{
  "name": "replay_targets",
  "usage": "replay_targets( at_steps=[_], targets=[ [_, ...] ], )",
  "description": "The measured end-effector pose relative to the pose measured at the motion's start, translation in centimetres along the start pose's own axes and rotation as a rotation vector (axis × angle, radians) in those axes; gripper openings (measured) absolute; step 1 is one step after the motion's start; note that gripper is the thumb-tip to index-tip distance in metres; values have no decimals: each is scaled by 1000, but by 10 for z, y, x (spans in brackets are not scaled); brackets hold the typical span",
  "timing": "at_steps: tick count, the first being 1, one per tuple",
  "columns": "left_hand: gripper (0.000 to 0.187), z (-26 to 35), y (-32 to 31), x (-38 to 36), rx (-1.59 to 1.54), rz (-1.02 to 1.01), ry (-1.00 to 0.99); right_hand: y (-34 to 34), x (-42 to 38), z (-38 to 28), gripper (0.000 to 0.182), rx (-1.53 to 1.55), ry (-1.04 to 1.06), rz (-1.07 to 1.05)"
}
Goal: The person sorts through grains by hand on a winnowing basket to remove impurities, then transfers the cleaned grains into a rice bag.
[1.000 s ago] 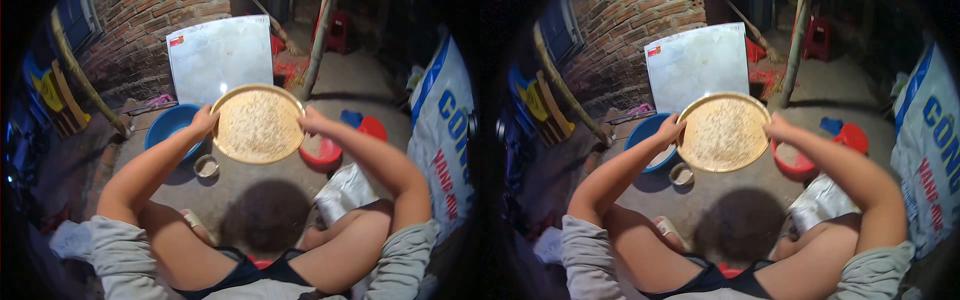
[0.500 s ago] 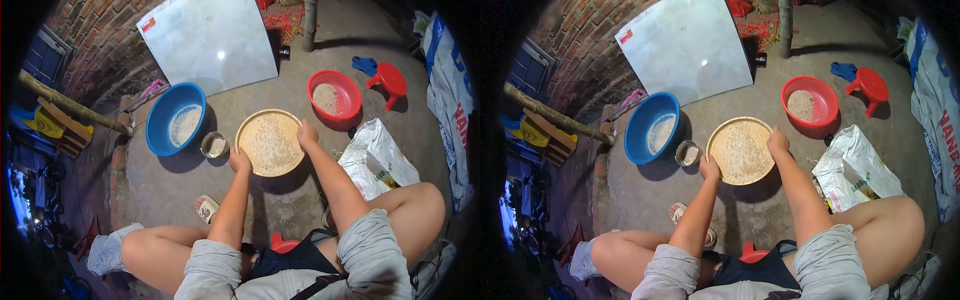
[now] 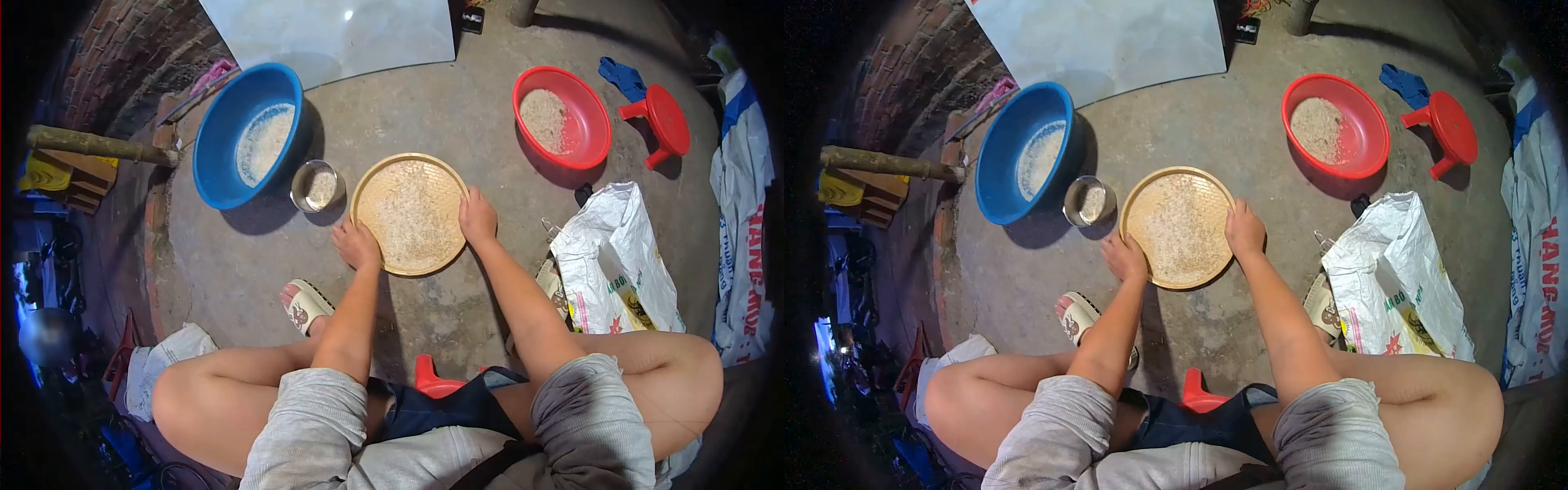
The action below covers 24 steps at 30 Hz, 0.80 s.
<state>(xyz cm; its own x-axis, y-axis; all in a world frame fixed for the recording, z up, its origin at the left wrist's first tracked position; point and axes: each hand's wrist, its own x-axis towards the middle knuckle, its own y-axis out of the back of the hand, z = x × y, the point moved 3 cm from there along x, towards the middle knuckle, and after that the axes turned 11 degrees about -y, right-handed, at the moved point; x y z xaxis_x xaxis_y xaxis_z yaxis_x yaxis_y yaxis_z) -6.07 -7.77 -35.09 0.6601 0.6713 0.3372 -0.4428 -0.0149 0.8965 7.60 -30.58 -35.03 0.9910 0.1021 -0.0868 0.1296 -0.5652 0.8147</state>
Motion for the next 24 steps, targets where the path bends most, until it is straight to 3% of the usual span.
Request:
replay_targets(
  at_steps=[1, 3, 6, 8, 11, 14, 16, 18, 20, 24],
  targets=[
    [27, 6, 3, 2, 2, -11, 6, -1, -1, -1, 20, 2, -10, 28],
    [31, 32, 5, 9, -113, -17, -333, -5, 0, -1, 20, 2, -23, 52],
    [37, 74, -7, 13, -382, -101, -593, -10, -1, 2, 21, -11, -41, 75],
    [43, 102, -9, 12, -535, -269, -641, -8, -2, 0, 22, 9, -20, 101],
    [47, 117, -21, -4, -537, -298, -670, -9, -1, 1, 23, -5, -15, 105],
    [49, 114, -22, -25, -519, -371, -793, -9, -1, 2, 23, 5, -24, 86],
    [50, 109, -15, -40, -590, -489, -985, -9, -1, 2, 23, 6, -23, 68],
    [42, 103, -10, -49, -607, -393, -1082, -8, -1, 1, 23, 14, -26, 55],
    [26, 96, -14, -56, -458, -536, -1219, -7, -3, 0, 22, -10, -20, 36],
    [18, 94, -7, -50, -446, -523, -1314, -8, -7, 1, 21, 21, 13, 63]
  ],
)
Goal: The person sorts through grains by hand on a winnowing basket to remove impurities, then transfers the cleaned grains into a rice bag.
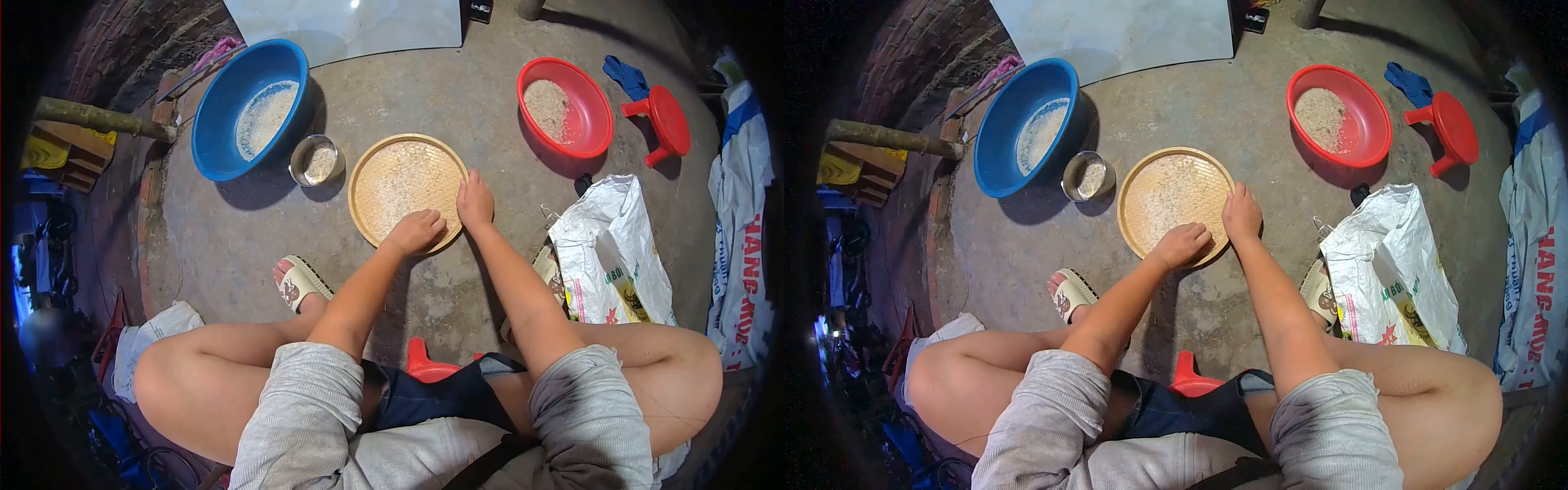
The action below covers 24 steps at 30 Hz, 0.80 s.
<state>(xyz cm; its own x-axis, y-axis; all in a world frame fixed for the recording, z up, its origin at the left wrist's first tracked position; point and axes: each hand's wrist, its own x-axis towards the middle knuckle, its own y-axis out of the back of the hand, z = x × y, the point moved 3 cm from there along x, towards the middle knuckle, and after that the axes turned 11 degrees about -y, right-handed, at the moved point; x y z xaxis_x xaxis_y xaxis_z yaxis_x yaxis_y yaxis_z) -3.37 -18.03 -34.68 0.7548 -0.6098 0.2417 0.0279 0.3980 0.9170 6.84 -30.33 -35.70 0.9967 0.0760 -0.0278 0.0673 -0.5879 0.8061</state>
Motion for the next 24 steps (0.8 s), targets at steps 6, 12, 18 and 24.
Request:
replay_targets(
  at_steps=[6, 12, 18, 24],
  targets=[
    [23, -13, -3, 3, -14, 81, 397, 17, -16, -20, 27, 33, 74, 271],
    [31, -44, 44, 23, -1503, 807, 984, -2, -32, -50, 20, 727, -243, -18],
    [27, -55, 107, 38, -1524, 927, 879, -36, -28, -85, 28, 1698, -916, -917],
    [27, -54, 152, 51, -1481, 956, 613, -18, -23, -107, 25, 1774, -914, -993]
  ],
)
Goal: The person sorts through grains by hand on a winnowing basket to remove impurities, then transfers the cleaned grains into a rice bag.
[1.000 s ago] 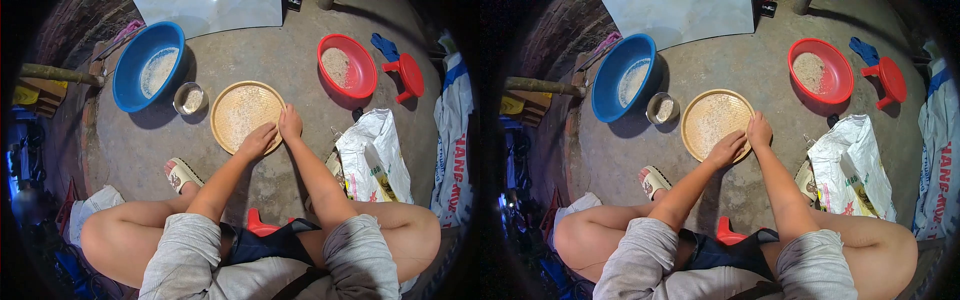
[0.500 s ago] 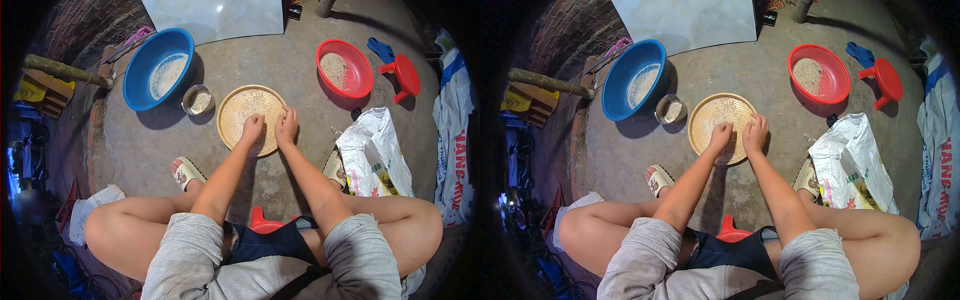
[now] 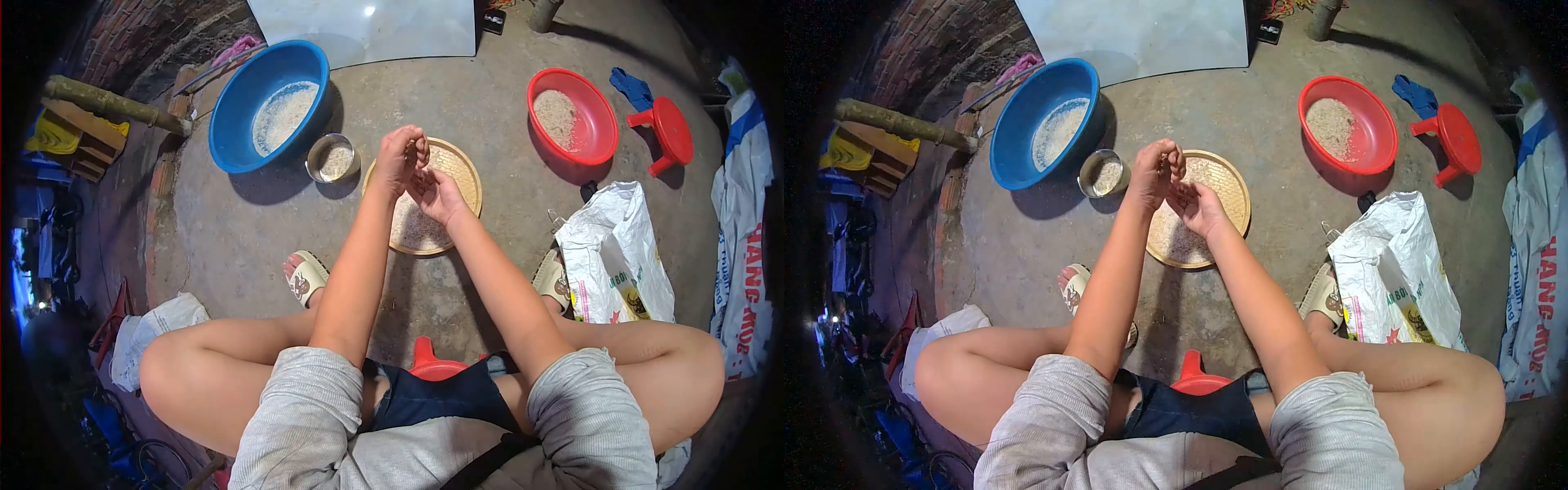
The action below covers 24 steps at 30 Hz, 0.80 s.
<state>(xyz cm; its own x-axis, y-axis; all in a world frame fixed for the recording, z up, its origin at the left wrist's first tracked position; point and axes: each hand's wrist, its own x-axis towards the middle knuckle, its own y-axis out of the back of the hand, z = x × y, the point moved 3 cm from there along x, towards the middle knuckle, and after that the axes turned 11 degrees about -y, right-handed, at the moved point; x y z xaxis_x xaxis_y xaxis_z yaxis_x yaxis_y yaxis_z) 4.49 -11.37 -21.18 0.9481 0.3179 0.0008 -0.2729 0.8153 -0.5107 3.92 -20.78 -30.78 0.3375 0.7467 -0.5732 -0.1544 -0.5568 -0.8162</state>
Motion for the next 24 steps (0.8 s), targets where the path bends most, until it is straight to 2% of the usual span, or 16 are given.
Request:
replay_targets(
  at_steps=[1, 5, 7, 11, 17, 20, 22, 23, 24],
  targets=[
    [23, 7, -3, 1, -64, -54, -17, -2, 3, -1, 35, -14, -16, -11],
    [25, 26, -13, 3, -41, -115, -81, -8, 4, 0, 36, -5, -12, -5],
    [29, 33, -18, 4, -34, -186, -114, -8, 6, 0, 35, -37, -17, -83],
    [29, 46, -22, 2, 33, -180, -162, -3, 13, 3, 35, 32, -70, -96],
    [29, 51, -20, 1, -39, -170, -96, -4, 19, 8, 37, 74, -61, -47],
    [36, 40, -11, 1, 14, -40, -43, 3, 26, 8, 35, 109, -56, 64],
    [37, 22, 10, 2, 5, 219, -24, 15, 32, 4, 36, 105, 91, 123],
    [36, 11, 19, 0, 27, 296, -6, 18, 33, 1, 39, 189, 138, 258],
    [31, -7, 35, -3, 54, 313, 10, 18, 32, -1, 39, 170, 130, 261]
  ],
)
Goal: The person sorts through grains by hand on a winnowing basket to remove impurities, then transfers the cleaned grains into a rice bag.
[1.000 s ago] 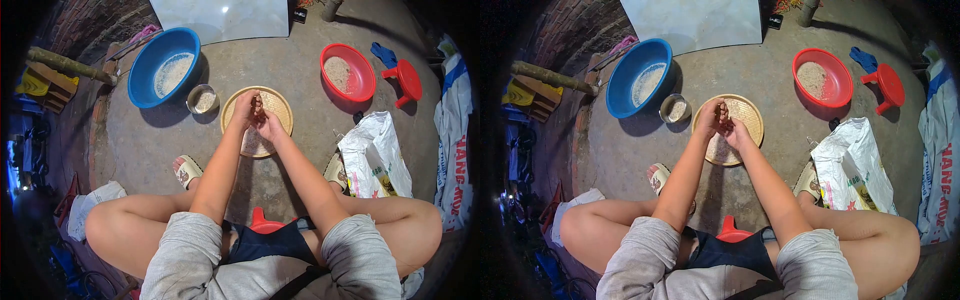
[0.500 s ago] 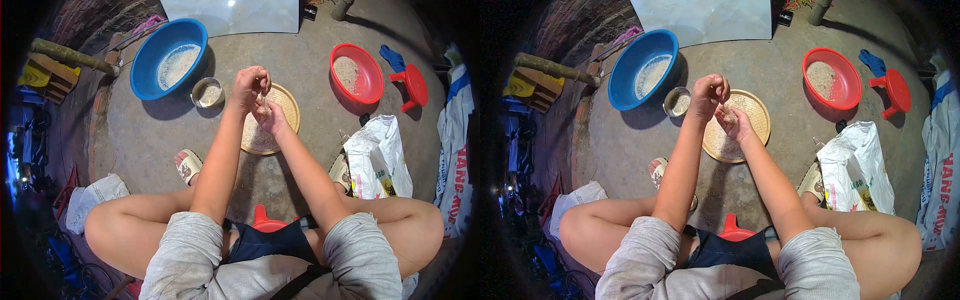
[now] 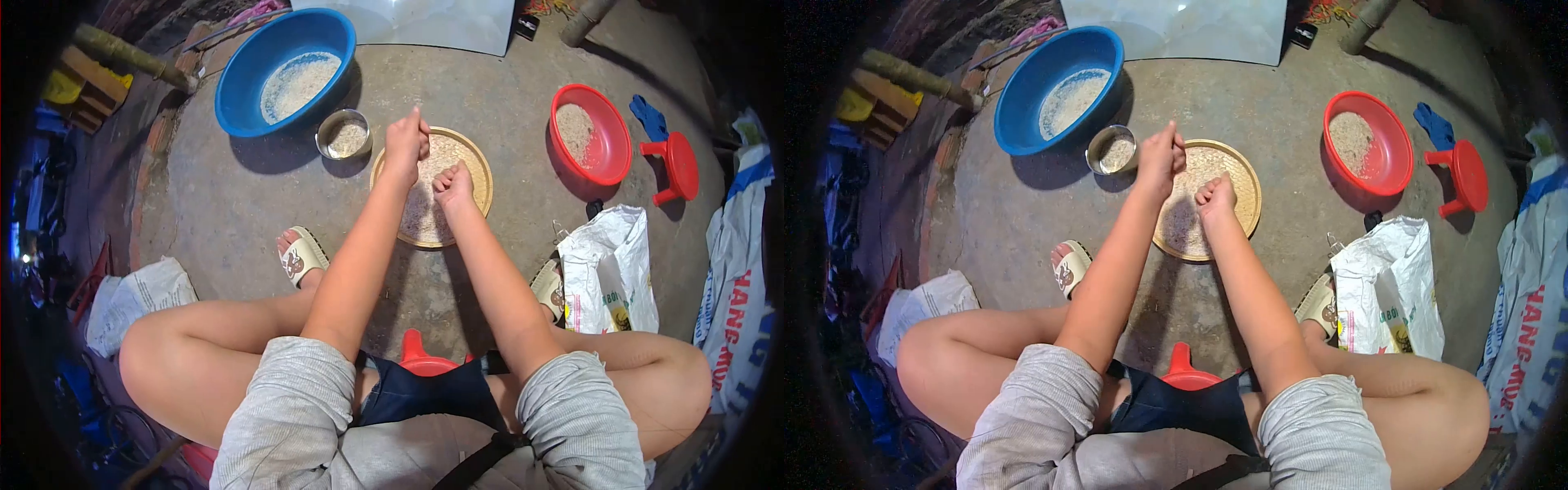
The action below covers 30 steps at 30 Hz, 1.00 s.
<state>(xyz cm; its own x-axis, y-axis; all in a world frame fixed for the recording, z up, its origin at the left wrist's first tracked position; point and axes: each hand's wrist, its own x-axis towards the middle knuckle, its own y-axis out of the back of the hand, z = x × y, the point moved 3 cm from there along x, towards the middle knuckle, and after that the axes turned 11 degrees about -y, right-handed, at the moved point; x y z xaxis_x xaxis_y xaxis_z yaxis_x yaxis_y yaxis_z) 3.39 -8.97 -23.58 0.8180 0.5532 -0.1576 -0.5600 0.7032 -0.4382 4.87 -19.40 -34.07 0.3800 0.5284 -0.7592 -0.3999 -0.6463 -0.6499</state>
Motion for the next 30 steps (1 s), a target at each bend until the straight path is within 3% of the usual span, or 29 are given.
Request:
replay_targets(
  at_steps=[2, 4, 5, 10, 11, 12, 14, 16, 18, 20, 24, 26, 28, 30],
  targets=[
    [24, -37, 23, 2, 334, -45, 162, 2, -3, -11, 39, -55, 164, 90],
    [32, -103, 58, 21, 1426, -429, 59, -11, -14, -14, 38, -160, 224, 141],
    [32, -105, 59, 20, 1412, -410, 62, -17, -21, -15, 40, -252, 330, 137],
    [37, -108, 44, -1, 572, -98, 60, -37, -35, -14, 42, -425, 584, 123],
    [40, -80, 23, -17, 139, 51, 388, -40, -37, -14, 44, -518, 726, 119],
    [40, -85, 23, -15, 129, 57, 389, -47, -43, -11, 47, -611, 867, 112],
    [40, -96, 15, -14, -679, 82, 635, -56, -53, -3, 48, -721, 934, 125],
    [39, -96, 15, -17, -604, 17, 597, -64, -54, 2, 48, -1045, 1131, 66],
    [39, -92, 17, -15, -665, -7, 536, -65, -55, 1, 42, -1182, 1114, 90],
    [39, -89, 20, -12, -720, -33, 479, -74, -62, 7, 37, -1470, 1402, 21],
    [39, -89, 25, -5, -825, -89, 366, -71, -56, 14, 29, -1539, 1429, -43],
    [35, -97, 36, -2, -821, -58, 400, -69, -52, 19, 14, -1521, 1655, -185],
    [32, -98, 40, -2, -817, -26, 435, -65, -50, 19, 10, -1602, 1664, -181],
    [26, -101, 48, -2, -700, 176, 472, -59, -48, 19, 15, -1683, 1672, -175]
  ],
)
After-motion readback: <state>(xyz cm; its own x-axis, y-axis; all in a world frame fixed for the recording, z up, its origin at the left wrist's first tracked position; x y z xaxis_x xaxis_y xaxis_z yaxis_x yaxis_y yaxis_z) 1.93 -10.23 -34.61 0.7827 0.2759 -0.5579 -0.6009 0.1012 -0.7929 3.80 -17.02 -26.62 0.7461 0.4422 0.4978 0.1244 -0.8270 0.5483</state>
